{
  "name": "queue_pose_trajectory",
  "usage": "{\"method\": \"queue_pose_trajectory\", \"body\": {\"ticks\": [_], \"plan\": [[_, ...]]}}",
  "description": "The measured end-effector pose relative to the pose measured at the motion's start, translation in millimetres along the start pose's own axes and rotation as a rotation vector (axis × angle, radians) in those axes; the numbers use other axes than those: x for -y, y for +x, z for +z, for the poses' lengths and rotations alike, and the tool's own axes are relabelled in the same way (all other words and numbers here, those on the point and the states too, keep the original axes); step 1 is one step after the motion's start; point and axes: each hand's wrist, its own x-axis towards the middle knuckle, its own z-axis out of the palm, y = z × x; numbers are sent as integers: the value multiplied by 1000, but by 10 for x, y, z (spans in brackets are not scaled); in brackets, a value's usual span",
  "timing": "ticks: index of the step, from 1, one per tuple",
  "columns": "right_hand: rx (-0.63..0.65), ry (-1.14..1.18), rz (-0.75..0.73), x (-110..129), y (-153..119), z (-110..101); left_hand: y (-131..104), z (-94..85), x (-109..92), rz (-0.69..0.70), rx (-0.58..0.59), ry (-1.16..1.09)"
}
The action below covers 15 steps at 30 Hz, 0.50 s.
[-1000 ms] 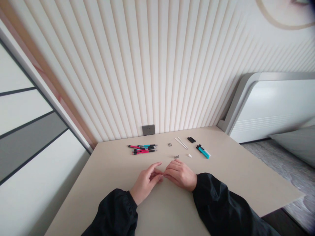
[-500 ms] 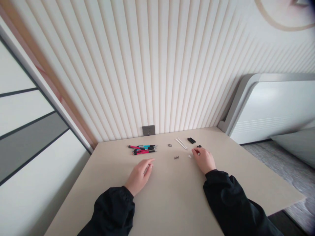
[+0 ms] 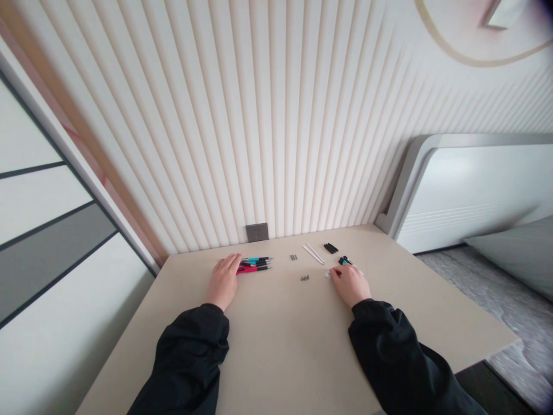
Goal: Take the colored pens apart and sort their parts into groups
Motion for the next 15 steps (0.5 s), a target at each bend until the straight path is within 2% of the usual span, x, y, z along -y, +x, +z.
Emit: {"method": "queue_pose_trajectory", "body": {"ticks": [8,12,15], "plan": [[-74,23,-29,-30,16,62,-36,39,43,-61,101,14],[-174,82,-71,-18,9,57,-39,7,15,-88,121,48],[-277,153,-138,54,-30,-27,-50,-24,2,-109,125,68]]}}
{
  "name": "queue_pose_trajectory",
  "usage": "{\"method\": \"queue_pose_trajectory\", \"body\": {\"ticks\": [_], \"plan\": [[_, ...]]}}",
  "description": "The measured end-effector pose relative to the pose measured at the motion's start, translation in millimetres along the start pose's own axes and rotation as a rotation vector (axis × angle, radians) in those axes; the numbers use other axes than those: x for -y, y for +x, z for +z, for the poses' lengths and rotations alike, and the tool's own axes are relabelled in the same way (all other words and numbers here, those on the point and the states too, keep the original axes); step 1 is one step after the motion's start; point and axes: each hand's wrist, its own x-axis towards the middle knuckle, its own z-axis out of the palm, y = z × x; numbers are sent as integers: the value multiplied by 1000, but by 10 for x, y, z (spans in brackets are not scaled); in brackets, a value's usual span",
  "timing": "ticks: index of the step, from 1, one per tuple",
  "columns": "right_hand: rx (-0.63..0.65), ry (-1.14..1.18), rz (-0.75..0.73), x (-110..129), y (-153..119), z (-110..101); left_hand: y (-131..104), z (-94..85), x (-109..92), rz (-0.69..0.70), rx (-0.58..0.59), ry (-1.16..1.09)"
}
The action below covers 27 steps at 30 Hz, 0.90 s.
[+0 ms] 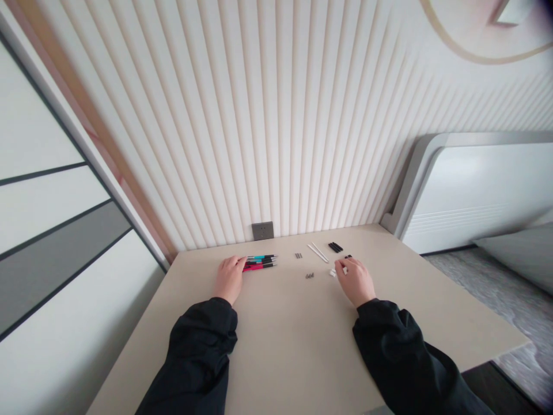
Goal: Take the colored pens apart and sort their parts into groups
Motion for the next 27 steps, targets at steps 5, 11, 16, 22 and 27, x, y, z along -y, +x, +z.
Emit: {"method": "queue_pose_trajectory", "body": {"ticks": [5,11,16,22,27], "plan": [[-165,116,-151,377,-81,-162,-45,-61,-14,-6,-6,14],[-17,171,-349,958,-243,-86,-115,-127,-54,23,-35,11],[41,177,-601,1233,-334,176,-141,-147,-60,49,-67,1],[160,235,-694,1401,-441,404,-210,-244,-124,99,-89,-9],[246,367,-434,1367,-463,321,-433,-384,-345,328,-110,-123]]}}
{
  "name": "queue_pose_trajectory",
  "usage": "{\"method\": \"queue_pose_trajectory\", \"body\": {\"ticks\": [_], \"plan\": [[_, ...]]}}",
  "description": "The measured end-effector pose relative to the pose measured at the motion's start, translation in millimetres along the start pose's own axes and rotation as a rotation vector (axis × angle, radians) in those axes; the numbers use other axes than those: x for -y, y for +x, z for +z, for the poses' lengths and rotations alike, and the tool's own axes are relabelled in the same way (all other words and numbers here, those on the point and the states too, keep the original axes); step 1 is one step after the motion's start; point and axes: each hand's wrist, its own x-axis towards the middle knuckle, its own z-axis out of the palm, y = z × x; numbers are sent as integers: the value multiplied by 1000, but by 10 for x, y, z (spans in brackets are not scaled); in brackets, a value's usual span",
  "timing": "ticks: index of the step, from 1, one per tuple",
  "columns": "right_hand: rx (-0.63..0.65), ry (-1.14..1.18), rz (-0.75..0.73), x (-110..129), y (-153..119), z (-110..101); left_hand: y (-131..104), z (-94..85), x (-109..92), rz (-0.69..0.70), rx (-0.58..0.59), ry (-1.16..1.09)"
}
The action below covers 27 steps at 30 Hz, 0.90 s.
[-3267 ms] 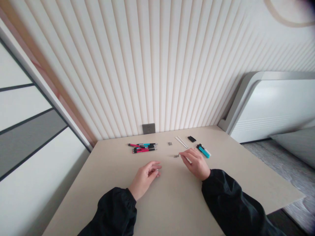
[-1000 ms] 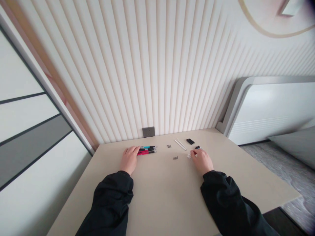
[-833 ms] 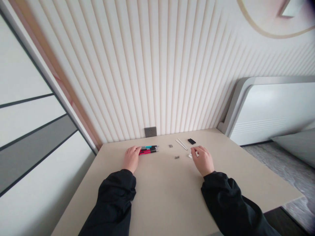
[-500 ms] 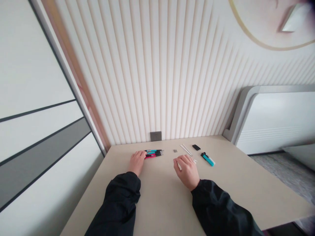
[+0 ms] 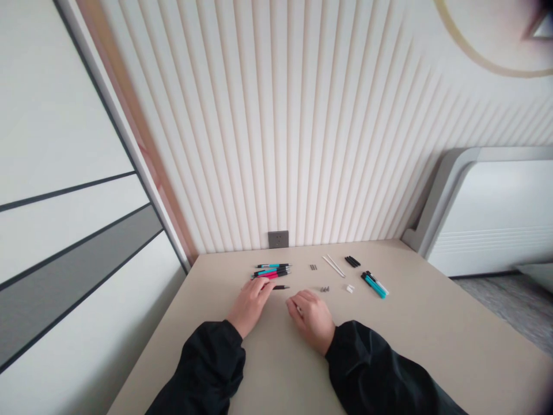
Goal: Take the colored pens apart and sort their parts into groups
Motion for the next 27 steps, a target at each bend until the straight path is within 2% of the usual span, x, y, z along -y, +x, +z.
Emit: {"method": "queue_pose_trajectory", "body": {"ticks": [3,6,14,21,27], "plan": [[15,118,262,-44,-53,-89,-49,-61,-182,82,32,-39],[77,174,392,-99,-89,-160,-35,-111,-283,136,39,-55],[256,396,333,-186,-79,-212,49,-232,-300,249,53,1],[279,504,348,-240,-113,-131,46,-234,-354,271,68,-47],[228,409,288,-227,-80,-173,12,-151,-364,249,76,-42]]}}
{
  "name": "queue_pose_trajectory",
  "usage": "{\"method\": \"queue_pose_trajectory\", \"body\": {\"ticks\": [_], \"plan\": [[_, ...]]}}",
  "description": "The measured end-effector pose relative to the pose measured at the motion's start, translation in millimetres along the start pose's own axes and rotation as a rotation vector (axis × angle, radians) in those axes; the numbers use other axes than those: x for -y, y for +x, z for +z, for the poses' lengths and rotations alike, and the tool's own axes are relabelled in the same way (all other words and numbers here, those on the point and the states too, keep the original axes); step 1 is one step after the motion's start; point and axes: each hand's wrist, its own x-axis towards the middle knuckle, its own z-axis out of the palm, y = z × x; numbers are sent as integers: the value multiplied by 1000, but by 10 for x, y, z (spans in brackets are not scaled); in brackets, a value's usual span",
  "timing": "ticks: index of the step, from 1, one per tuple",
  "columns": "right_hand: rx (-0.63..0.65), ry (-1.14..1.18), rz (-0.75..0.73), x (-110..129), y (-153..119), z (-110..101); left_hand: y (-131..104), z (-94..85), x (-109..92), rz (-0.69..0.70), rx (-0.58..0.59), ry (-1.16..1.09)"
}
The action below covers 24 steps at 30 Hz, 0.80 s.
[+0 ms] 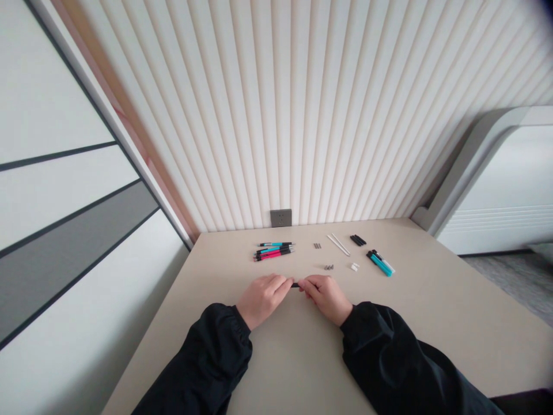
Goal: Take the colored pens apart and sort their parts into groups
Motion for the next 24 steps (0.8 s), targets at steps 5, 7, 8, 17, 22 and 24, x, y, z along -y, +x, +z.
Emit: {"method": "queue_pose_trajectory", "body": {"ticks": [5,7,8,17,22,24], "plan": [[-57,-84,-135,95,-3,-40,-38,50,10,-31,36,11],[-89,-86,-127,116,-12,-41,-33,55,16,-57,10,7],[-98,-88,-122,120,-16,-40,-28,53,20,-70,-3,6],[-20,-102,-101,38,4,-43,-7,15,25,-55,-25,-10],[-75,-68,-130,19,1,-6,-12,43,39,-85,-39,-25],[-61,-66,-140,15,-5,-6,-11,45,41,-79,-37,-19]]}}
